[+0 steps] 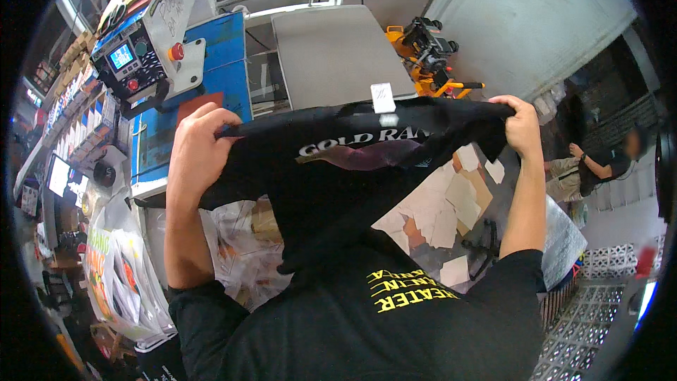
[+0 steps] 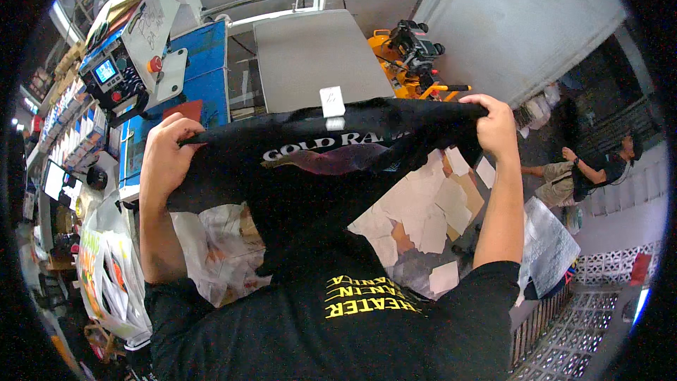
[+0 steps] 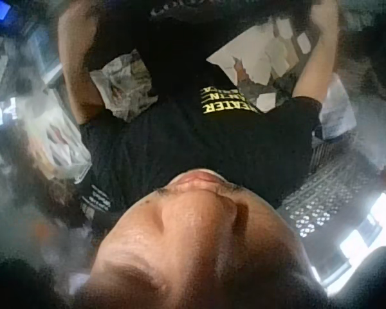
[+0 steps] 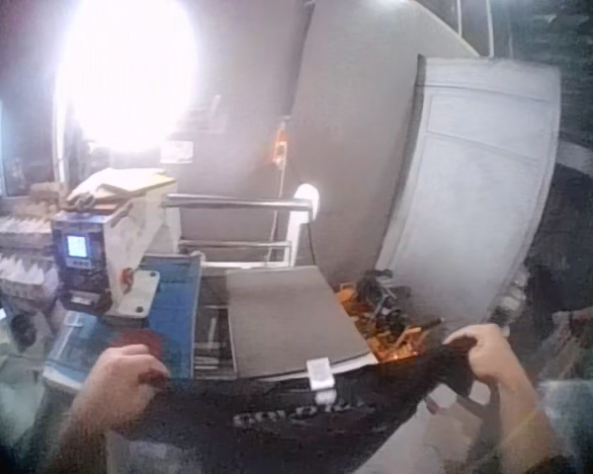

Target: The person prepares and applies graphic designs to black t-shirts using heat press equipment and precision trimming with scissors.

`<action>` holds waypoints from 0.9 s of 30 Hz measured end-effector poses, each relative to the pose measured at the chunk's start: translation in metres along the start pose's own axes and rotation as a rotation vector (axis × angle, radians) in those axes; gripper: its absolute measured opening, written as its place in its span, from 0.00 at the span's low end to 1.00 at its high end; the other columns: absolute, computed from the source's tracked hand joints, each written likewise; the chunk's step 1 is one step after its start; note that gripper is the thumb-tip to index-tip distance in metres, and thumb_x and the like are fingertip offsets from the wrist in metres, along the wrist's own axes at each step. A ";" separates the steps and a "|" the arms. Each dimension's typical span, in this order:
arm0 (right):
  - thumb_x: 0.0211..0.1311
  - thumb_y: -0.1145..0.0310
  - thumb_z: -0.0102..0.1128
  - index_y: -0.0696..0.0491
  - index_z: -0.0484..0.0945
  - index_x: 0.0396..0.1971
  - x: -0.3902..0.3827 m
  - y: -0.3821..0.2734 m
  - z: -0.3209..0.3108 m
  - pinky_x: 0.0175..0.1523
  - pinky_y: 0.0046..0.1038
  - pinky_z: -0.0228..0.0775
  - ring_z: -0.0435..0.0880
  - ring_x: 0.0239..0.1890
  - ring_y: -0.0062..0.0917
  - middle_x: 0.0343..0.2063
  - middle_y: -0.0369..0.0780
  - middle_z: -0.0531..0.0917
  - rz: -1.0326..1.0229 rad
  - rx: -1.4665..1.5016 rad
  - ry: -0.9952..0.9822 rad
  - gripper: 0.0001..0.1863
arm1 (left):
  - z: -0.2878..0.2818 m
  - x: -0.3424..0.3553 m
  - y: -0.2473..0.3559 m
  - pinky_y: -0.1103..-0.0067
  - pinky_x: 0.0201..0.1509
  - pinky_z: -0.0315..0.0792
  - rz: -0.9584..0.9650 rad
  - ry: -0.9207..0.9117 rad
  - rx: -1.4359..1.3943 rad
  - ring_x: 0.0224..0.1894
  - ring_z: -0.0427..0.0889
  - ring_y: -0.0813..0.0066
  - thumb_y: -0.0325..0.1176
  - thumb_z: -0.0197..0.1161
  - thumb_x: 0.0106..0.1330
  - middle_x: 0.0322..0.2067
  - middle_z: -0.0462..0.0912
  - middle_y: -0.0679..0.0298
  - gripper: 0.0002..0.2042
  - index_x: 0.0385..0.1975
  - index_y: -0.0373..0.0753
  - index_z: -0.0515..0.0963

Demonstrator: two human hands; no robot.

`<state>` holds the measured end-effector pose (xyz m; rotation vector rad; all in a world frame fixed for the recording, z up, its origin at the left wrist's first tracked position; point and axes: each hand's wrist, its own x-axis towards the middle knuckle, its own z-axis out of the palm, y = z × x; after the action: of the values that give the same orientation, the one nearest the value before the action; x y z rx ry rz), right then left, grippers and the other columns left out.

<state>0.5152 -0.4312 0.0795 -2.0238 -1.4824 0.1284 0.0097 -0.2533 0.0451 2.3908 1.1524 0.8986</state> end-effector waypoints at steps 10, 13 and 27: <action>0.66 0.75 0.52 0.57 0.80 0.43 0.139 0.016 -0.031 0.49 0.23 0.74 0.81 0.41 0.20 0.37 0.35 0.83 -0.113 0.528 0.081 0.09 | -0.038 0.079 -0.006 0.81 0.47 0.73 -0.205 0.587 -0.154 0.38 0.80 0.79 0.23 0.66 0.63 0.33 0.83 0.66 0.04 0.36 0.31 0.82; 0.66 0.73 0.52 0.59 0.80 0.44 0.246 0.020 -0.030 0.51 0.27 0.72 0.81 0.42 0.24 0.36 0.38 0.84 -0.327 0.116 0.165 0.11 | -0.037 0.180 -0.004 0.79 0.50 0.73 -0.200 0.508 0.050 0.40 0.83 0.76 0.32 0.69 0.64 0.37 0.87 0.61 0.12 0.42 0.30 0.84; 0.59 0.57 0.59 0.50 0.85 0.51 0.508 0.154 0.360 0.62 0.42 0.73 0.81 0.58 0.45 0.56 0.50 0.82 0.402 -0.300 -0.302 0.22 | 0.249 0.397 -0.252 0.63 0.56 0.77 -0.768 0.002 0.473 0.50 0.85 0.50 0.40 0.69 0.62 0.43 0.88 0.54 0.10 0.39 0.45 0.89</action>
<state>0.6766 0.1449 -0.1525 -2.6262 -1.3045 0.4127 0.2184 0.2078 -0.1192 1.9324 2.2458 0.3890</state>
